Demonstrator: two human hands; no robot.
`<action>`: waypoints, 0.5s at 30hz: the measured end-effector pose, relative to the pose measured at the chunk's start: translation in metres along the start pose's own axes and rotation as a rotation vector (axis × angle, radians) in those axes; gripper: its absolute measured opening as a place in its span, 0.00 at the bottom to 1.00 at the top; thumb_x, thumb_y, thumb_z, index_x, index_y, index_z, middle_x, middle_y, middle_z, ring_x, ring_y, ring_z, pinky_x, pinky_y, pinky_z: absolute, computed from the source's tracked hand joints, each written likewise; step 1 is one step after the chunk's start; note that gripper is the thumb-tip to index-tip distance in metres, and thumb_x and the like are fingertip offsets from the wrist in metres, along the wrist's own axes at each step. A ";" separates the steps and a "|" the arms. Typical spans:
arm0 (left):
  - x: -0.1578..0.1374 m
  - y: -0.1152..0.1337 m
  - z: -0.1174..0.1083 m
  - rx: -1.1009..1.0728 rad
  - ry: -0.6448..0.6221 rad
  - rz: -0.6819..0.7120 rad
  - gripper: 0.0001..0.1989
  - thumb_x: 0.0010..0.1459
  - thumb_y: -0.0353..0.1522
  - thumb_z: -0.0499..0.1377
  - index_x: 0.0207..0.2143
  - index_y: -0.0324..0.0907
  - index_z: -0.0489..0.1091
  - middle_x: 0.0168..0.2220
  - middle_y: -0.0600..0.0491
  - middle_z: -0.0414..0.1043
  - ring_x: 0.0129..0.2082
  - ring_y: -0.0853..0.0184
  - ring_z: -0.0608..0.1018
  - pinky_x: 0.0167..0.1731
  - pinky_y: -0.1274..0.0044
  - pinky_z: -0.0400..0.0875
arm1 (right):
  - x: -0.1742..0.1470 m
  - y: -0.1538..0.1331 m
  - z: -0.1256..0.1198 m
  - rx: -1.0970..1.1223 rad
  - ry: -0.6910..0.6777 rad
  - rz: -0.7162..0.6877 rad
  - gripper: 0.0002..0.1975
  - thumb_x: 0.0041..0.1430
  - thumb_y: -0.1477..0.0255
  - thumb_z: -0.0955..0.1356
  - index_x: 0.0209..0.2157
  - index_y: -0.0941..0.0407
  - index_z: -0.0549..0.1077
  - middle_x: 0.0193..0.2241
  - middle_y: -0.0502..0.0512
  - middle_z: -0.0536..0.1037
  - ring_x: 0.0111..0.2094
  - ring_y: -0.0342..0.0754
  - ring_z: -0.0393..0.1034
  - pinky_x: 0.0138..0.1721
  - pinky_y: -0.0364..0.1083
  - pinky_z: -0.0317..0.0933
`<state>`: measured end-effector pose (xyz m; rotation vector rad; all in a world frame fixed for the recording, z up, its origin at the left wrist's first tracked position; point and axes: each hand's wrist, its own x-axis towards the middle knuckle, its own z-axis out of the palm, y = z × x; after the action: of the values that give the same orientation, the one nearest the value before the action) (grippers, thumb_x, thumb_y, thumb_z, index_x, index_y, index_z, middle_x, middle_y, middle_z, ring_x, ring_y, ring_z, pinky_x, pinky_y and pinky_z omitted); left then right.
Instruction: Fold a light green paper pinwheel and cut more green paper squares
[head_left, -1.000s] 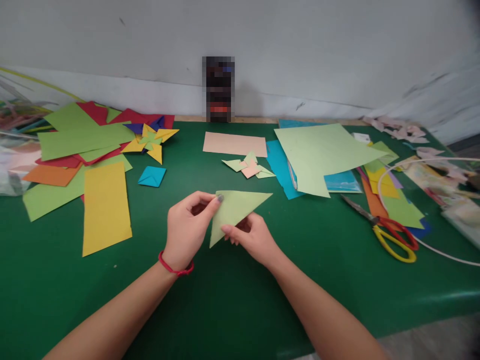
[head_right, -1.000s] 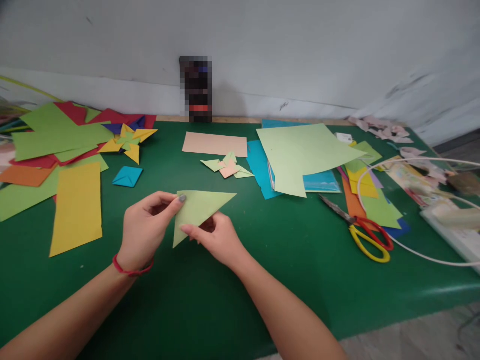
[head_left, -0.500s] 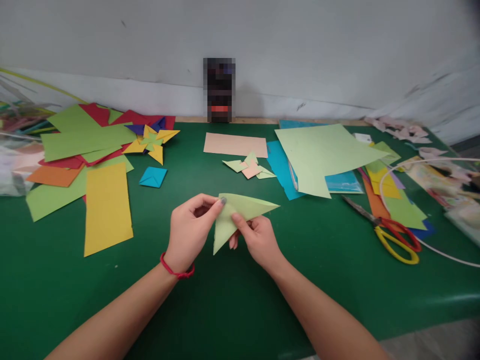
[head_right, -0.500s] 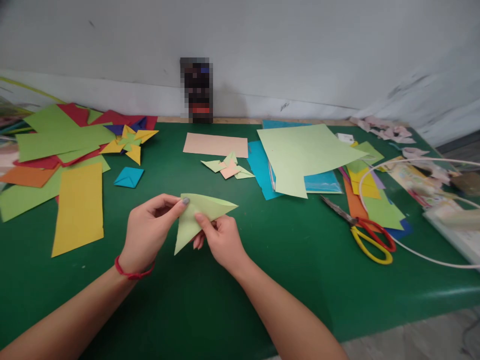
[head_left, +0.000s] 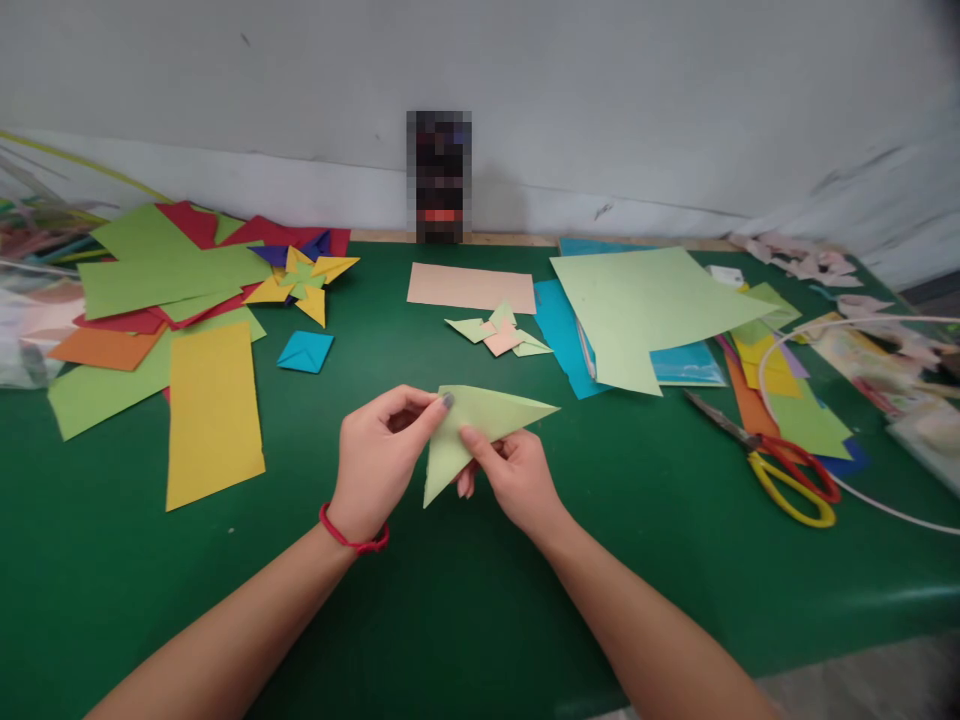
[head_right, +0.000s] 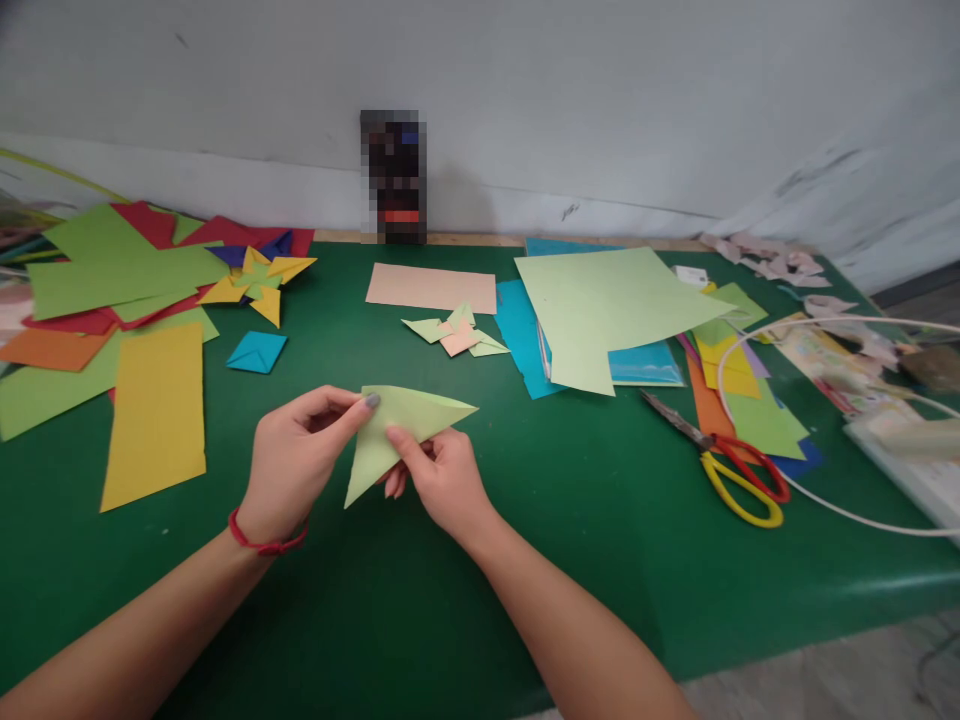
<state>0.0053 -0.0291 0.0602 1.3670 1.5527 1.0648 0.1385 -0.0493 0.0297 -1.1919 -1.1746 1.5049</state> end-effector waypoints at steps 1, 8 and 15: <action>0.000 0.000 0.000 0.002 0.001 0.001 0.09 0.50 0.36 0.58 0.23 0.40 0.71 0.23 0.56 0.72 0.22 0.73 0.71 0.20 0.84 0.62 | 0.000 0.000 0.000 0.005 0.001 0.001 0.19 0.57 0.63 0.63 0.18 0.60 0.69 0.12 0.50 0.70 0.15 0.41 0.65 0.21 0.41 0.61; 0.001 -0.004 0.000 -0.011 0.011 0.007 0.08 0.49 0.35 0.59 0.23 0.40 0.72 0.22 0.57 0.71 0.22 0.74 0.71 0.19 0.85 0.62 | 0.000 0.001 0.000 0.006 -0.005 0.001 0.19 0.56 0.63 0.64 0.17 0.60 0.69 0.12 0.51 0.70 0.14 0.41 0.66 0.21 0.41 0.61; 0.002 -0.004 0.001 0.009 0.037 0.033 0.08 0.50 0.35 0.59 0.23 0.41 0.71 0.21 0.58 0.70 0.21 0.75 0.70 0.19 0.85 0.62 | 0.002 0.001 -0.001 0.069 -0.006 -0.003 0.17 0.56 0.63 0.64 0.20 0.60 0.70 0.13 0.50 0.71 0.15 0.41 0.66 0.20 0.41 0.62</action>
<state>0.0048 -0.0275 0.0559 1.3906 1.5676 1.1100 0.1386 -0.0478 0.0281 -1.1402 -1.1190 1.5353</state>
